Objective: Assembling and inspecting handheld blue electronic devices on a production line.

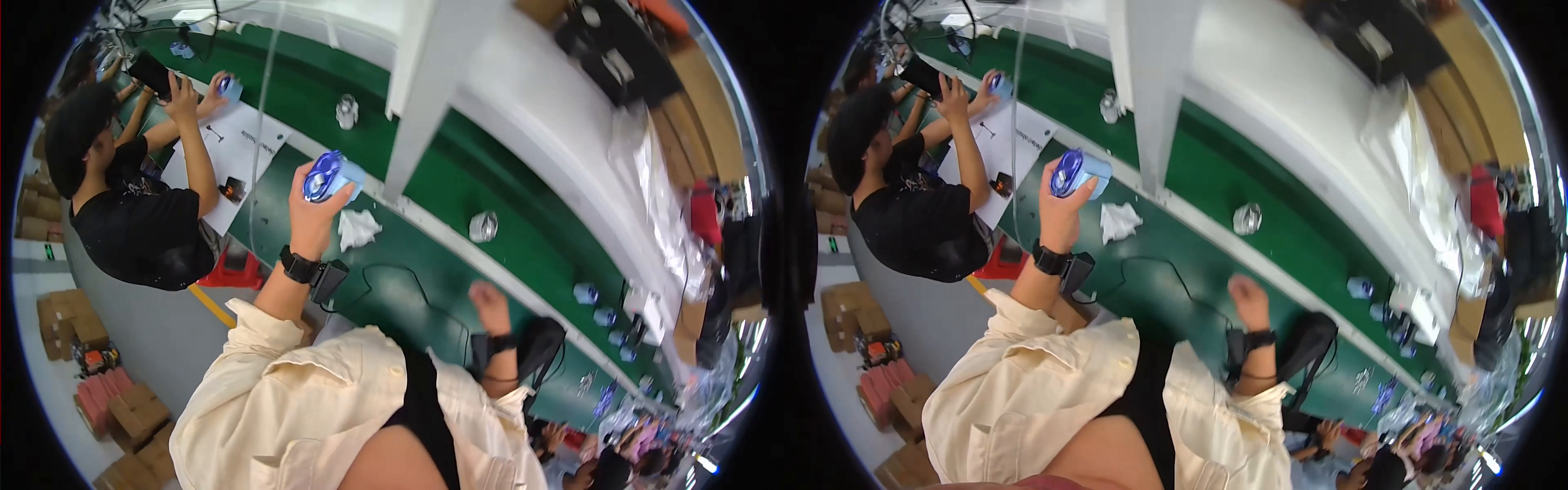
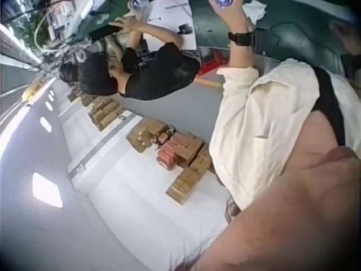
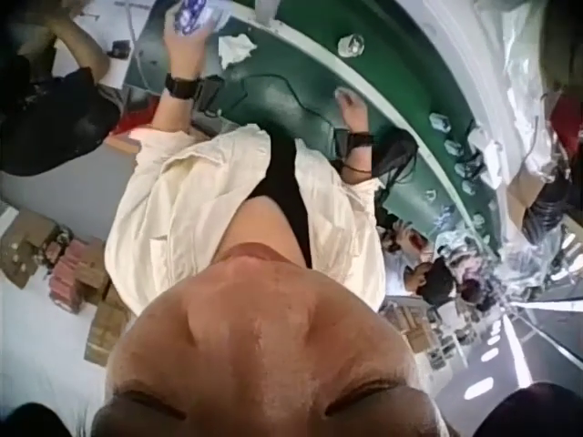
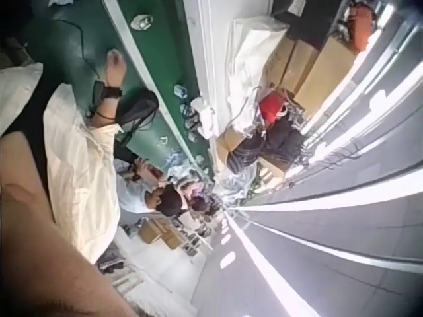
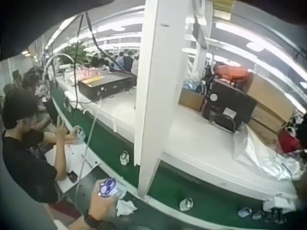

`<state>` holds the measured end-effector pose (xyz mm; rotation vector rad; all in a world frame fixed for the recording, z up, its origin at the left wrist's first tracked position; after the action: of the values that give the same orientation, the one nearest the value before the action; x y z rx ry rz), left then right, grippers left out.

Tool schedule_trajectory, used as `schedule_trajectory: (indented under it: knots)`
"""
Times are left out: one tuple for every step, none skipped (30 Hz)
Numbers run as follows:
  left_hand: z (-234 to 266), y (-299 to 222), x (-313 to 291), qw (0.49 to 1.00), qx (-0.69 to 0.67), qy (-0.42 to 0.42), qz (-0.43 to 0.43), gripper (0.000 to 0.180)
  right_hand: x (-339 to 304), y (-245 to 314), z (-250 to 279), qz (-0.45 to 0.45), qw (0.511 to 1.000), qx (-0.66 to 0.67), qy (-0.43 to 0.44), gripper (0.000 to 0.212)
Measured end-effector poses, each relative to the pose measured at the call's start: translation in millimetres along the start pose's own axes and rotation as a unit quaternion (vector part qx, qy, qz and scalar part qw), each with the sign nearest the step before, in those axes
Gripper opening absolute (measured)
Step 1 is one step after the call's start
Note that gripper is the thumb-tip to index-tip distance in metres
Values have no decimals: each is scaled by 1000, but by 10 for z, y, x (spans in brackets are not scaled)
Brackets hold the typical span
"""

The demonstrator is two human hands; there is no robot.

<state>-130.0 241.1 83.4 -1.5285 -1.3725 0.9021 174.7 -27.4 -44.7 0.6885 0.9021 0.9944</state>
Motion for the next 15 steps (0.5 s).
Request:
schedule_trajectory:
  knots:
    - [-175,-284,-199,996,41,81,-9,54,-21,532,129,4,1000,17,-16,18]
    - [-309,-499,-368,983,80,166,-19,59,-63,1053,211,15,996,92,-10,19]
    - [-402,-604,-495,980,83,179,-4,59,-146,1448,248,71,983,164,-28,21]
    - [-538,-687,-577,955,170,230,-75,63,-199,1757,290,131,963,232,-51,23]
    - [-670,-740,-670,915,250,280,-147,66,-301,2011,308,191,951,242,-37,28]
    - [-813,-756,-758,859,319,331,-224,70,-417,2215,331,251,935,248,-30,33]
    - [-891,-759,-866,857,314,347,-215,70,-504,2401,340,287,927,240,-14,40]
    - [-977,-761,-973,850,305,372,-214,70,-591,2511,345,325,918,230,2,46]
    - [-1073,-752,-1039,842,294,395,-219,71,-647,2531,362,319,919,231,-13,46]
    - [-1139,-740,-1117,834,285,418,-222,72,-711,2545,360,325,919,224,-6,51]
    - [-1192,-725,-1193,829,281,430,-221,72,-780,2539,365,331,918,217,0,55]
    - [-1208,-714,-1239,823,283,445,-210,73,-816,2534,357,339,917,208,12,59]
    - [-1223,-706,-1280,816,286,460,-200,73,-850,2496,360,338,918,209,6,59]
    - [-1235,-702,-1314,810,289,474,-190,74,-876,2447,354,336,918,212,4,62]
    - [-1243,-714,-1344,808,289,478,-190,74,-897,2402,349,334,918,215,3,64]
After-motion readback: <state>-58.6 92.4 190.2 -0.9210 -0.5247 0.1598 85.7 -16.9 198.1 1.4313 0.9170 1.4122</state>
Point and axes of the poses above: each hand's wrist, its own x-axis towards the middle knuckle, its own z-axis out of the back of the hand, y = z × x, the point moved 2 cm from there along x, towards the middle knuckle, and after that the axes turned 10 degrees about y, right-handed, at the moved point
